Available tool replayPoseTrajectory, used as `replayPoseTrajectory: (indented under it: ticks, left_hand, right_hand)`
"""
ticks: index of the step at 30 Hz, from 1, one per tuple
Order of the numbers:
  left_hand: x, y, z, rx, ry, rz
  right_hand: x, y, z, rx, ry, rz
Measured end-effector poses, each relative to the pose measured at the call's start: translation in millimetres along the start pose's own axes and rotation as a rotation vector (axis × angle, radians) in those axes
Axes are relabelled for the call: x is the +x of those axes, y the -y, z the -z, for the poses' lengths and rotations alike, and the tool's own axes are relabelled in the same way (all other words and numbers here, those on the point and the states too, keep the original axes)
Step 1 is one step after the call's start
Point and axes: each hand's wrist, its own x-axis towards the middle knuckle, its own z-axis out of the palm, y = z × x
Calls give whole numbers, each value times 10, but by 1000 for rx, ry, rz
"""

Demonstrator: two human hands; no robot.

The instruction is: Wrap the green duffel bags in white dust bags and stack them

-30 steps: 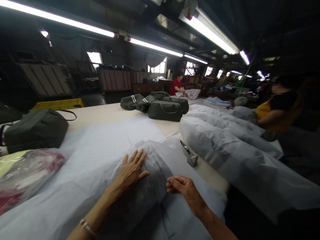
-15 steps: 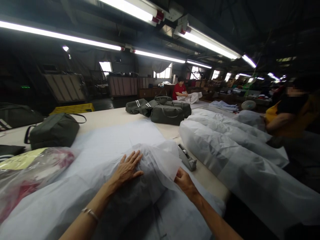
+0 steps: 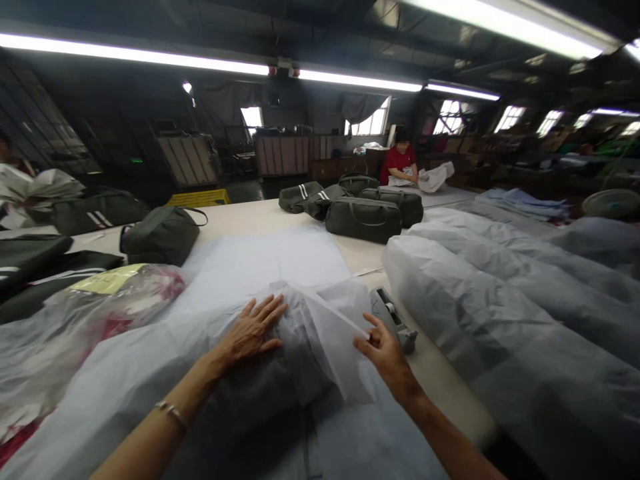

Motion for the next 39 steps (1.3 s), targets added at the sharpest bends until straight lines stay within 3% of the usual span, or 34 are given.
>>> replayPoseTrajectory:
  ticks: [4,8,14,19,24,28,31,34,37,39]
  left_hand:
    - [-15,5,-15,23,-20,-6]
    - [-31,14,-19,27,-10,-7]
    - [-45,26,-15,32,-42,-36]
    - [-53,24,-17,63,-72,-63]
    - [-60,14,25,45,-53,-52]
    - [-65,31,50,-2,-31,-26]
    - [-65,27,60,-46,-16,-11]
    - [-58,6,66,-64,-4,-2]
    - [-52,-6,60,-66,-1,10]
    - [-53,-1,43,-66,-8,14]
  right_hand:
    - [288,230,96,69,126,-86]
    - [586,507,208,117,130,-29]
    - [1403,831,369,83,219,-3]
    - [2015,582,378,146,193,-108]
    - [2338,215,230,238,182,-140]
    - [2258,103,330,309,273,-103]
    - [1927,-159,641,305,453,-60]
    - [1467,-542,902,238,636,-152]
    - [1030,-765,861,210,721,-209]
    - [849,-784,702,174,680,-239]
